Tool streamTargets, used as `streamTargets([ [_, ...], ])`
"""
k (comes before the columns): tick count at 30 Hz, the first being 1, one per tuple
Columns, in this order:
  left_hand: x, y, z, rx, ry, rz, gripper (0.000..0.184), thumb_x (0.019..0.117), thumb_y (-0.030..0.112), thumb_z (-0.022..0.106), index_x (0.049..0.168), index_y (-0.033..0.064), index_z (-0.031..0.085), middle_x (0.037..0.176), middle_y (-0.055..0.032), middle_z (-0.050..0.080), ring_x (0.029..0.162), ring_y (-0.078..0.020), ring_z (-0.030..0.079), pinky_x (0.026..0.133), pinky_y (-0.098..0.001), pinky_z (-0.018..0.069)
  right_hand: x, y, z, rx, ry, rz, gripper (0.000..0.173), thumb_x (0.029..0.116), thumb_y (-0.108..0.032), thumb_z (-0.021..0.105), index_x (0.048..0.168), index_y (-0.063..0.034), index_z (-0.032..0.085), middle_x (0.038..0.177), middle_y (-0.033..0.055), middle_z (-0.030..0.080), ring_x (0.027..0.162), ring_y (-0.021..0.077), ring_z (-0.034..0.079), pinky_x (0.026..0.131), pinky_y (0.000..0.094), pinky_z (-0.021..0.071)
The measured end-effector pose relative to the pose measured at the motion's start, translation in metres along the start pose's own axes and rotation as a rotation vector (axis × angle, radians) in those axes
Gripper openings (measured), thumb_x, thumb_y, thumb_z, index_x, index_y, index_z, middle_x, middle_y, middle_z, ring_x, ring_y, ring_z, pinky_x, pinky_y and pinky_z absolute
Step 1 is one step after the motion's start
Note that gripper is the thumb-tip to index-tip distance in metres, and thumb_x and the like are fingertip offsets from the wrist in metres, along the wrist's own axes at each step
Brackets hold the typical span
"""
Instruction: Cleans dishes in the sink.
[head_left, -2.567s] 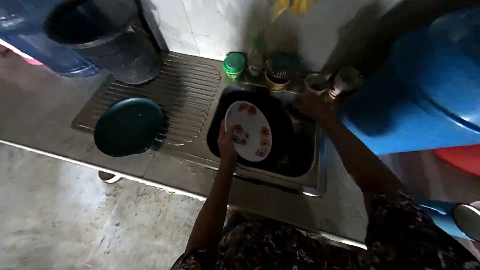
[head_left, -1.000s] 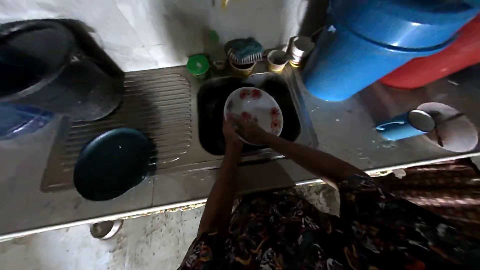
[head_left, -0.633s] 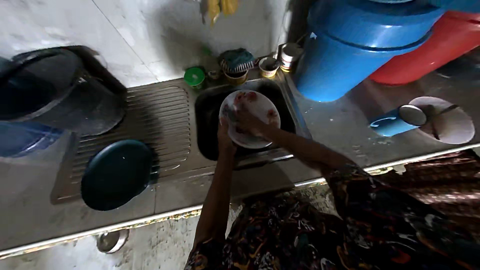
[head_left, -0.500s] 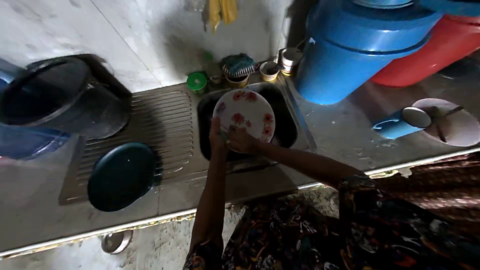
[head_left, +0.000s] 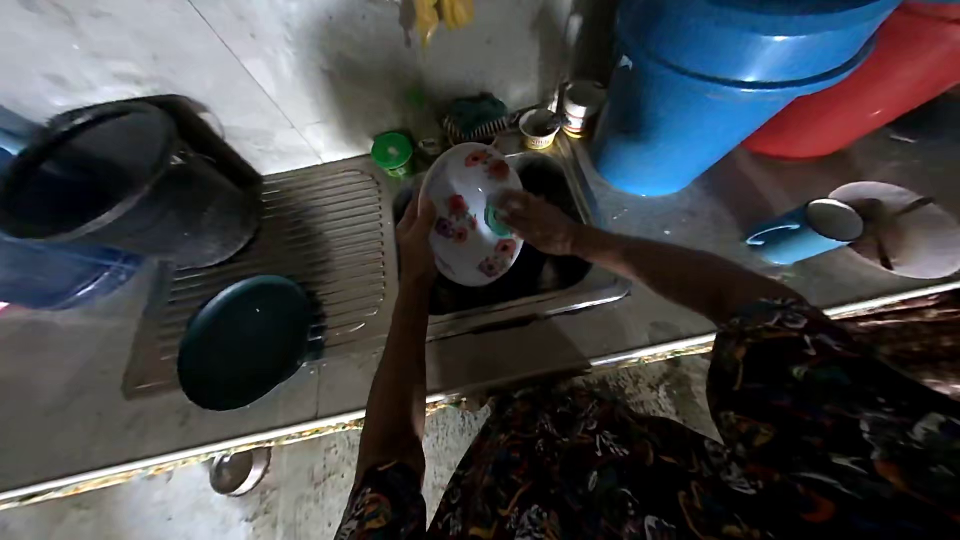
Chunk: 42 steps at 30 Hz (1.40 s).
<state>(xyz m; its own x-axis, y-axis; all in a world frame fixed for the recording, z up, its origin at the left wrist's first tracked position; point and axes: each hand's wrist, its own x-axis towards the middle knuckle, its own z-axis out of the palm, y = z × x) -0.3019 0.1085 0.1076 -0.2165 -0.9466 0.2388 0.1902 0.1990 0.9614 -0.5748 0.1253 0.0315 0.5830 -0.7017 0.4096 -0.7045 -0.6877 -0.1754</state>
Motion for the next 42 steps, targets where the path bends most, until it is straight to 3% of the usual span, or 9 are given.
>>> streamTargets([
  [5,0.003,-0.027,0.016,-0.072,0.168,0.037,0.047,0.1099,0.020,0.040,0.154,0.0016,0.040,0.143,-0.0123,0.057,0.122,-0.0131,0.061,0.104,-0.0348,0.0524,0.016,-0.108,0.027,0.577,0.006,0.522,0.038,0.1064,-0.010,0.051,0.140,0.0055,0.057,0.151,0.0243,0.051,0.144,0.0402,0.044,0.121,0.0514,0.0334],
  [9,-0.010,-0.047,0.033,0.001,0.280,-0.051,0.049,0.1126,0.026,0.033,0.155,0.0013,0.037,0.149,-0.0154,0.051,0.130,-0.0131,0.055,0.111,-0.0315,0.0456,0.075,-0.144,0.019,0.953,0.262,0.699,0.042,0.1119,-0.024,0.041,0.138,0.0051,0.057,0.119,0.0227,0.066,0.105,0.0237,0.064,0.095,0.0396,0.0516],
  [14,-0.026,-0.058,0.016,-0.100,0.258,-0.067,0.052,0.1120,0.041,0.033,0.156,0.0138,0.037,0.146,-0.0064,0.054,0.128,-0.0118,0.056,0.109,-0.0357,0.0487,0.051,-0.116,0.027,0.629,-0.077,0.505,0.042,0.1101,-0.019,0.045,0.145,0.0019,0.055,0.135,0.0240,0.064,0.126,0.0359,0.062,0.109,0.0509,0.0456],
  [19,-0.050,-0.052,0.000,-0.128,0.219,-0.177,0.054,0.1085,0.050,0.039,0.157,0.0268,0.037,0.148,-0.0010,0.054,0.128,-0.0141,0.057,0.106,-0.0425,0.0507,0.025,-0.022,0.037,-0.010,-0.341,0.314,0.049,0.1029,-0.017,0.058,0.151,-0.0086,0.052,0.166,0.0155,0.032,0.156,0.0451,0.014,0.123,0.0695,0.0068],
  [26,-0.051,-0.063,0.021,-0.294,0.173,-0.292,0.056,0.1093,0.051,0.036,0.154,0.0186,0.041,0.142,-0.0062,0.059,0.126,-0.0174,0.060,0.105,-0.0424,0.0523,0.098,-0.030,0.066,0.149,0.146,0.346,0.060,0.0942,-0.005,0.067,0.149,0.0063,0.046,0.166,0.0268,0.024,0.155,0.0465,0.019,0.126,0.0596,0.0192],
  [31,-0.043,-0.067,0.011,-0.390,0.223,-0.248,0.055,0.1112,0.049,0.024,0.143,0.0140,0.051,0.125,-0.0036,0.067,0.113,-0.0117,0.065,0.097,-0.0380,0.0563,0.093,-0.121,0.035,0.534,-0.107,0.350,0.048,0.1087,-0.015,0.047,0.152,0.0032,0.042,0.158,0.0245,0.041,0.144,0.0358,0.045,0.118,0.0478,0.0382],
  [35,-0.052,-0.063,-0.005,-0.343,0.273,-0.221,0.048,0.1117,0.045,0.030,0.143,0.0146,0.050,0.128,-0.0014,0.065,0.115,-0.0095,0.063,0.099,-0.0363,0.0547,0.064,-0.111,0.010,0.525,-0.581,0.189,0.055,0.1088,-0.013,0.046,0.161,-0.0031,0.031,0.167,0.0166,0.029,0.155,0.0318,0.029,0.126,0.0507,0.0208],
  [38,-0.064,-0.055,-0.011,-0.246,0.219,-0.270,0.053,0.1095,0.052,0.033,0.150,0.0206,0.047,0.141,-0.0016,0.060,0.125,-0.0141,0.059,0.105,-0.0422,0.0517,0.032,-0.040,0.023,0.152,-0.525,0.025,0.060,0.0973,-0.018,0.067,0.155,-0.0192,0.049,0.167,0.0134,0.032,0.156,0.0437,0.019,0.122,0.0711,0.0107],
  [42,-0.056,-0.058,-0.001,-0.267,0.171,-0.240,0.051,0.1112,0.046,0.031,0.153,0.0178,0.041,0.139,-0.0020,0.061,0.122,-0.0116,0.061,0.103,-0.0379,0.0539,0.057,-0.020,0.041,-0.016,-0.244,0.179,0.065,0.0976,-0.005,0.061,0.159,-0.0102,0.039,0.169,0.0141,0.028,0.157,0.0402,0.018,0.125,0.0630,0.0118],
])
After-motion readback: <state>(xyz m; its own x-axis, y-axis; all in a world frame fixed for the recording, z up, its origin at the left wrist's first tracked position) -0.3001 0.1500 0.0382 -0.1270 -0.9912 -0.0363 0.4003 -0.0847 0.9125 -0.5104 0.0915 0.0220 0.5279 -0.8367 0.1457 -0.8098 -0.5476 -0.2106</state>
